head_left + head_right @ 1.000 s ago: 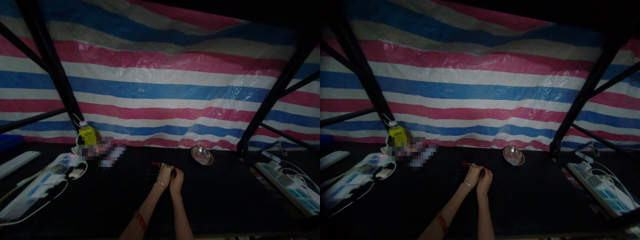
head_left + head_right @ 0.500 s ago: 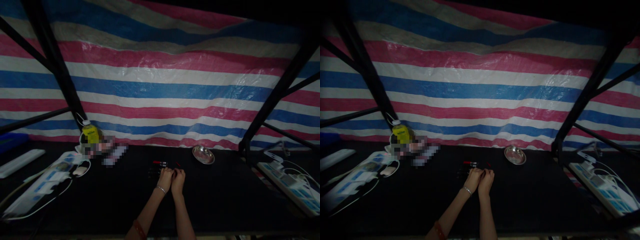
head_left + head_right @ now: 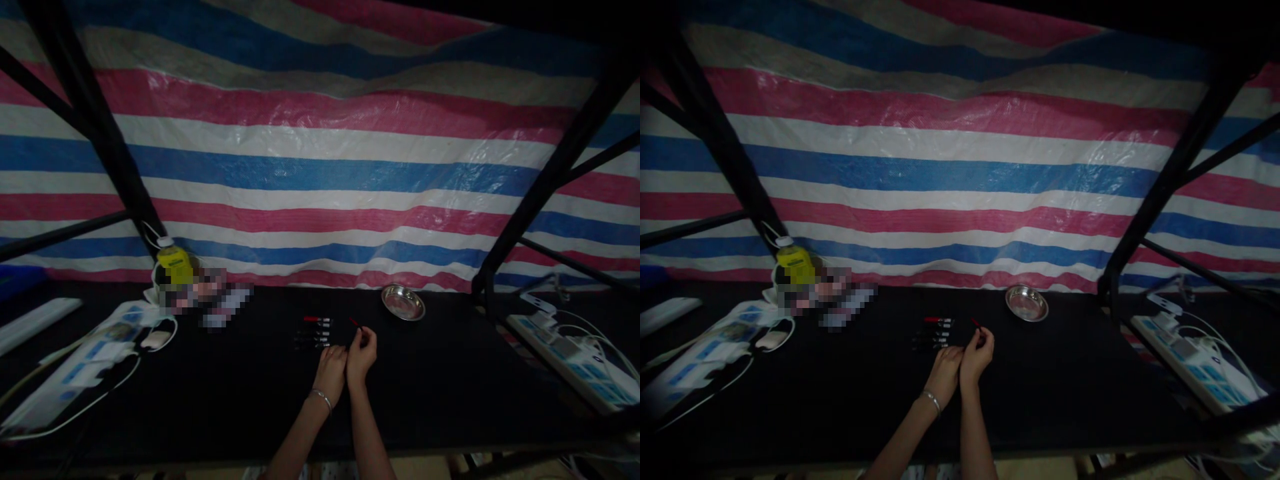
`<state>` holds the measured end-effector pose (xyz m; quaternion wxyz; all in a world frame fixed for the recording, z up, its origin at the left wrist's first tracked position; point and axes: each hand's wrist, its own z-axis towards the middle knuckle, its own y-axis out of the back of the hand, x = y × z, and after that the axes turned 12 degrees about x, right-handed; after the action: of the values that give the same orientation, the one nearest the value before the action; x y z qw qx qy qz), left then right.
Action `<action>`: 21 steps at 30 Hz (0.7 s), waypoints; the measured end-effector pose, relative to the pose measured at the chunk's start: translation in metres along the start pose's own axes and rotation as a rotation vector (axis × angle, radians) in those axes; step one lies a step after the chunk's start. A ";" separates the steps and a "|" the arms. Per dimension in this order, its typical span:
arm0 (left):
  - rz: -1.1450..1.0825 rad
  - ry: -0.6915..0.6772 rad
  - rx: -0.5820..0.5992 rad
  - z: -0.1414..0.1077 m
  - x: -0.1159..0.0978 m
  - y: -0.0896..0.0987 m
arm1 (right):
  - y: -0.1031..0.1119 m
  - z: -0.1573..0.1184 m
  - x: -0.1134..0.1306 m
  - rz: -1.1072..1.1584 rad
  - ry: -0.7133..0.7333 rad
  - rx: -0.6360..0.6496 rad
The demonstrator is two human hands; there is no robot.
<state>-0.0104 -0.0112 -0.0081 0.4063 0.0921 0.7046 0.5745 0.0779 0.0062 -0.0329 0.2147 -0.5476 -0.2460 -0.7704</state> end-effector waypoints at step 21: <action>-0.445 0.103 -0.206 -0.053 0.043 0.019 | -0.001 0.006 -0.007 0.314 -0.176 -0.174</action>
<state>-0.0810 -0.0186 -0.0111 0.4938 -0.1367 0.6649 0.5435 0.0840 0.0116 -0.0378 0.2615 -0.6609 -0.1079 -0.6952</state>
